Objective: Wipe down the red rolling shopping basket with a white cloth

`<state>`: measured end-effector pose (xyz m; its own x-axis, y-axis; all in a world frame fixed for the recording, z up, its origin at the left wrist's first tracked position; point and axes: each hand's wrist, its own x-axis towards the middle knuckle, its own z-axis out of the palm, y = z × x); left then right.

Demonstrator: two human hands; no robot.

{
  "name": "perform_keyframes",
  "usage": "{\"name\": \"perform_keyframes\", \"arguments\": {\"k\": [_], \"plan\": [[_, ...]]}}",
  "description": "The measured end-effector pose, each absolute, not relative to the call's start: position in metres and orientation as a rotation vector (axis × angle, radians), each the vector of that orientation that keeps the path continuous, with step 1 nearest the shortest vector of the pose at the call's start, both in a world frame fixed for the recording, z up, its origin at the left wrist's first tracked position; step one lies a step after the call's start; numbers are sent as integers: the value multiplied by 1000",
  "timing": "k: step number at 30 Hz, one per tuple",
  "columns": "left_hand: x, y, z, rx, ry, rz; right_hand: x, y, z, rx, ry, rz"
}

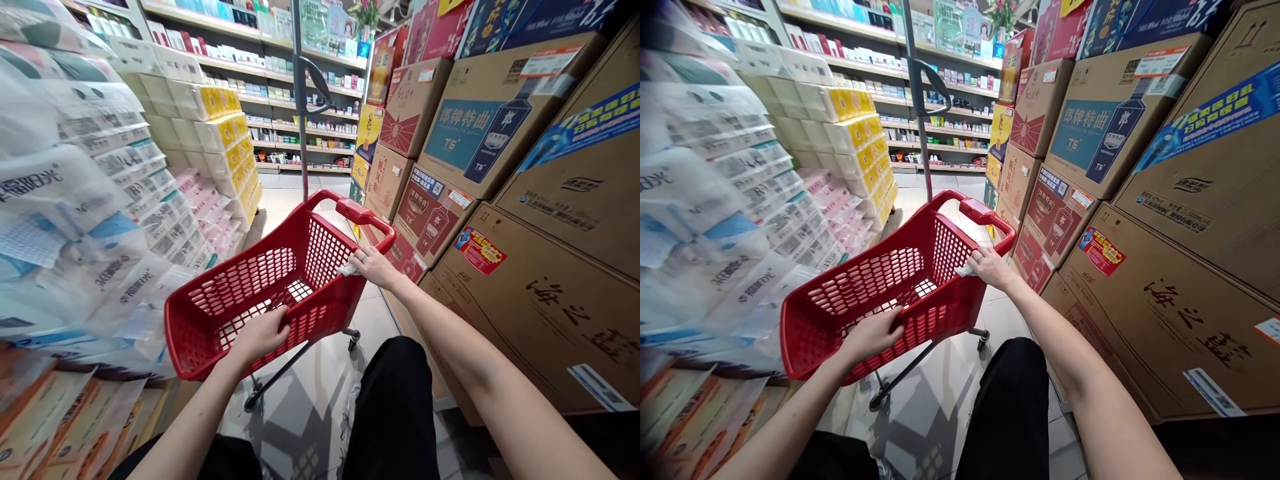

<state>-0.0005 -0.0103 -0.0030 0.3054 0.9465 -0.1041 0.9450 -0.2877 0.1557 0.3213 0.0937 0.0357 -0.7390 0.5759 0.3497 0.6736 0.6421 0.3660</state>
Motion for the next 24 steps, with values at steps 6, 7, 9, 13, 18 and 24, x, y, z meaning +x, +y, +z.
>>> {"name": "perform_keyframes", "arguments": {"k": [6, 7, 9, 13, 18, 24], "plan": [[12, -10, -9, 2440, 1745, 61, 235, 59, 7, -811, -2824, -597], [13, -10, -10, 2444, 1737, 74, 226, 56, 3, -797, -2828, -575], [12, -10, -12, 2447, 1713, 95, 219, 54, 1, -780, -2841, -543], [6, -9, -14, 2446, 1667, 120, 250, 65, 15, -804, -2872, -571], [4, -6, -17, 2449, 1652, 117, 302, 80, 35, -925, -2807, -720], [13, -1, -15, 2440, 1698, 66, 301, 79, 30, -1057, -2736, -772]]}}
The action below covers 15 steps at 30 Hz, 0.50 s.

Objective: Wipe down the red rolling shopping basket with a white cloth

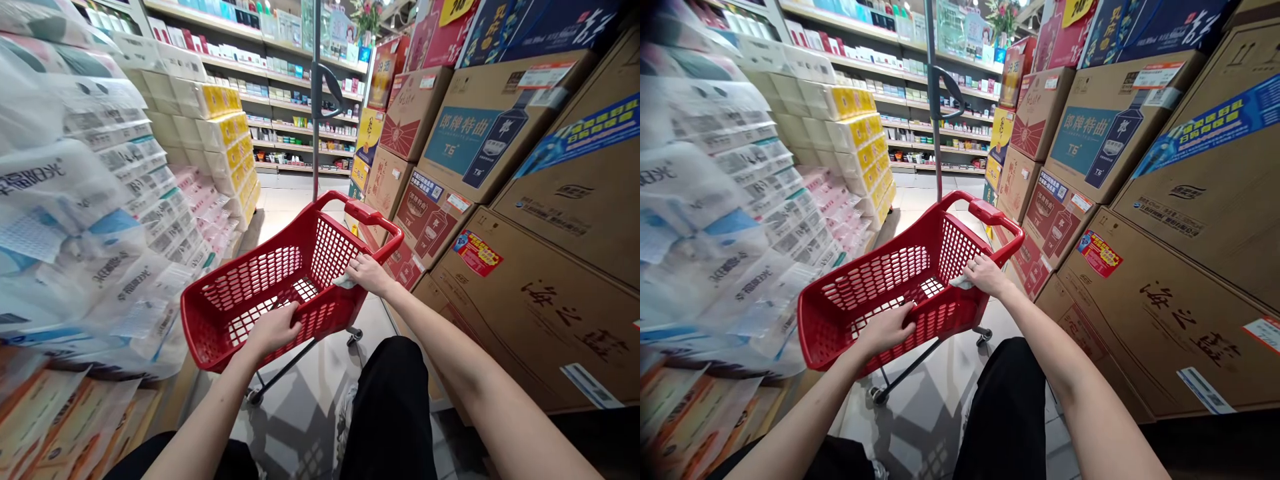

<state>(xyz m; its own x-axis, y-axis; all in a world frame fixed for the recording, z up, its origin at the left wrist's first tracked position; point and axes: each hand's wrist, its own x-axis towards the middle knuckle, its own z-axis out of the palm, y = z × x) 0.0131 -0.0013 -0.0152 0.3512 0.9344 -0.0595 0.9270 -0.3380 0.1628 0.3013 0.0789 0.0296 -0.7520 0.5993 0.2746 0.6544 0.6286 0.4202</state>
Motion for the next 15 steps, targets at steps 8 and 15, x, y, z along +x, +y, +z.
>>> {"name": "perform_keyframes", "arguments": {"k": [8, 15], "plan": [[19, -2, -12, 2417, 1702, 60, 247, 62, 8, -933, -2807, -633], [12, -3, -12, 2399, 1672, 57, 300, 74, 28, -1077, -2702, -634]]}}
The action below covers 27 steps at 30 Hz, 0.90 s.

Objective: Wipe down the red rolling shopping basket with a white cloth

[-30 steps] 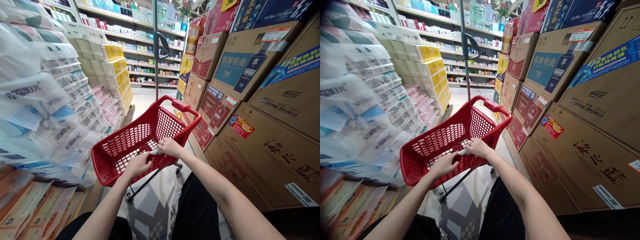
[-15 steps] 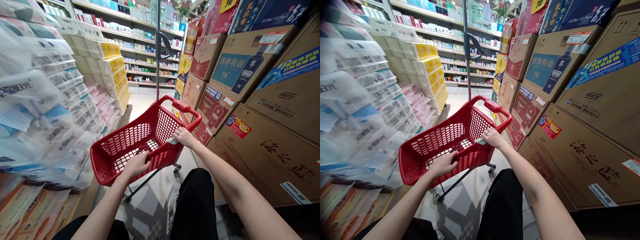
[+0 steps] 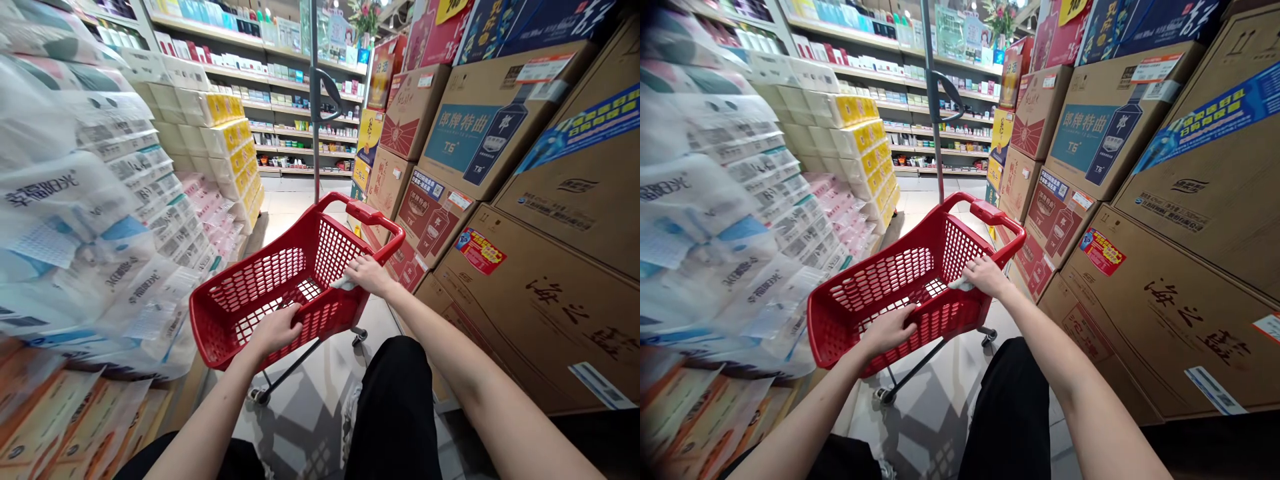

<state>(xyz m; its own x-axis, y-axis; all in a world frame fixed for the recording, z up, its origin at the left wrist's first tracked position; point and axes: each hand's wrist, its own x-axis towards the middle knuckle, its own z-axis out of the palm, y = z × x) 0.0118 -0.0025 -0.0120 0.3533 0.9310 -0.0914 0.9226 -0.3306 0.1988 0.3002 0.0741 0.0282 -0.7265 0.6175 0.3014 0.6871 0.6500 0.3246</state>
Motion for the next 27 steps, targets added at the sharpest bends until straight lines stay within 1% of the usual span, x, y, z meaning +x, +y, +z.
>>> {"name": "perform_keyframes", "arguments": {"k": [5, 8, 12, 16, 19, 24, 27], "plan": [[20, -3, -11, 2378, 1700, 59, 324, 82, 38, -1160, -2669, -669], [28, -2, -11, 2379, 1718, 36, 303, 76, 30, -1142, -2721, -631], [33, -2, -10, 2391, 1728, 52, 255, 58, 10, -980, -2794, -536], [26, -2, -10, 2397, 1716, 55, 235, 50, 1, -1005, -2731, -516], [17, -3, -8, 2394, 1691, 49, 253, 58, 9, -996, -2752, -546], [10, -2, -7, 2411, 1698, 45, 319, 81, 36, -1101, -2685, -668], [11, -1, -7, 2408, 1711, 34, 353, 90, 50, -1137, -2631, -669]]}}
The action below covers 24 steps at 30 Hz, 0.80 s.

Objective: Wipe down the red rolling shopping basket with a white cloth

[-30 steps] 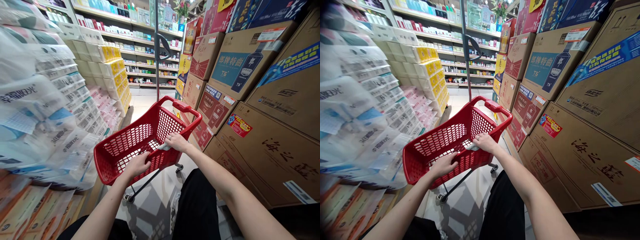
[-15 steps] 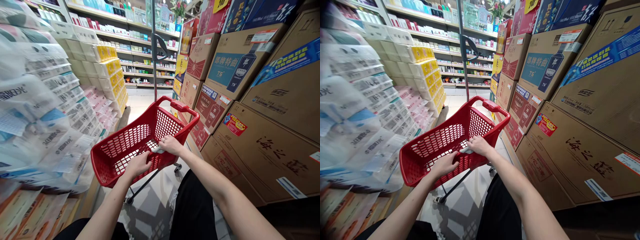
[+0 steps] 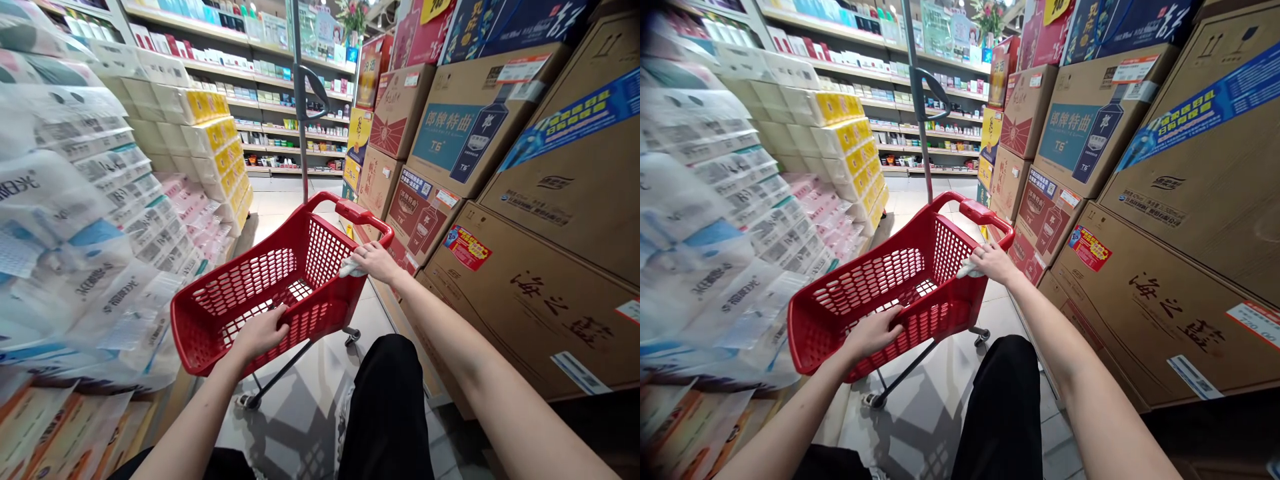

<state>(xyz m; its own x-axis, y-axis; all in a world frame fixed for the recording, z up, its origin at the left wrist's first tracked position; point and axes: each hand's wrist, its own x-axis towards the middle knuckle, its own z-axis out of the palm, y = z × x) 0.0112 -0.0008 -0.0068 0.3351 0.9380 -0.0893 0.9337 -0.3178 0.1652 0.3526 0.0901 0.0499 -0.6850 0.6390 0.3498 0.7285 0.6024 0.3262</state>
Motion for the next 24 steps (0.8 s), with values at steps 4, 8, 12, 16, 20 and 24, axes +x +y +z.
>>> {"name": "perform_keyframes", "arguments": {"k": [4, 8, 12, 16, 20, 24], "plan": [[14, 1, -8, 2413, 1724, 23, 376, 94, 55, -1071, -2637, -646], [16, 3, -8, 2427, 1727, 11, 374, 91, 44, -1071, -2579, -622], [19, 2, -7, 2419, 1754, -17, 362, 84, 28, -1229, -2419, -615], [20, 1, -3, 2397, 1782, -43, 347, 77, 18, -1283, -2348, -614], [22, 0, -3, 2398, 1783, -47, 303, 63, 4, -988, -2541, -549], [22, -3, -6, 2411, 1759, -2, 254, 49, -11, -900, -2588, -471]]}}
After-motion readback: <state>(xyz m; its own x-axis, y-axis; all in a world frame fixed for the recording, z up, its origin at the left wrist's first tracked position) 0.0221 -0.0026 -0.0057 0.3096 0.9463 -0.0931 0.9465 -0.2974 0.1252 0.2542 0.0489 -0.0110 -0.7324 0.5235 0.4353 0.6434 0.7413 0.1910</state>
